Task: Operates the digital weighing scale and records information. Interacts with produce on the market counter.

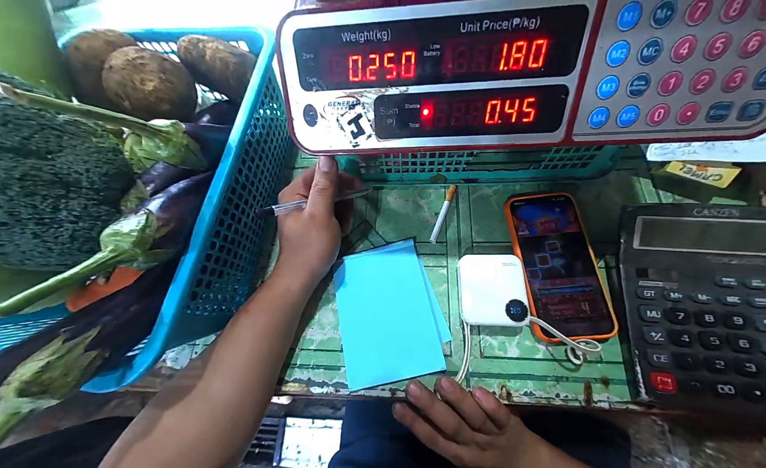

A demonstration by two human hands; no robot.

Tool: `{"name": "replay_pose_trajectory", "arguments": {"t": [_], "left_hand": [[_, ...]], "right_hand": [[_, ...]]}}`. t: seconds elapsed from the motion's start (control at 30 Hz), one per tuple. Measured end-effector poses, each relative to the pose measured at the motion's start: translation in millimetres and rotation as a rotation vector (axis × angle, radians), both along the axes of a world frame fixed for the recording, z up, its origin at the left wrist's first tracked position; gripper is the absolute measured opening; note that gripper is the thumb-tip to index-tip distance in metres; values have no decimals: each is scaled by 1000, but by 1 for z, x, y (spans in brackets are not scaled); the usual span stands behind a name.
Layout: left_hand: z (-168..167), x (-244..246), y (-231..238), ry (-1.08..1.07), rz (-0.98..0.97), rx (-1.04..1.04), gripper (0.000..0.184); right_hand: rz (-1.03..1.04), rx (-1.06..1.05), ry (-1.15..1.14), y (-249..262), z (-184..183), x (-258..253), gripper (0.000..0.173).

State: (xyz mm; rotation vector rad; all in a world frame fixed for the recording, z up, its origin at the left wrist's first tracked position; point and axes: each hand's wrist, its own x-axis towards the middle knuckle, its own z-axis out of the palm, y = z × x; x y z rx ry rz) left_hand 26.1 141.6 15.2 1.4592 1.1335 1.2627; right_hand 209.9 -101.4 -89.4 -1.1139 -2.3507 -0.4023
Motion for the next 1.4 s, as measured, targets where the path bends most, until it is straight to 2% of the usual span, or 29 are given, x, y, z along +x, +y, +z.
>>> {"name": "replay_pose_trajectory", "arguments": {"t": [0.1,0.17,1.4], "left_hand": [[-3,-3,0,40,-61,67,28],[-5,-4,1,62,-85,105,24],[-2,0,-1,80,-42,65,23]], "right_hand": [[-10,1,-8,-1,1,1,50],[-10,3,-5,-1,0,1,50],[4,-21,-14,-2,3,3,50]]}}
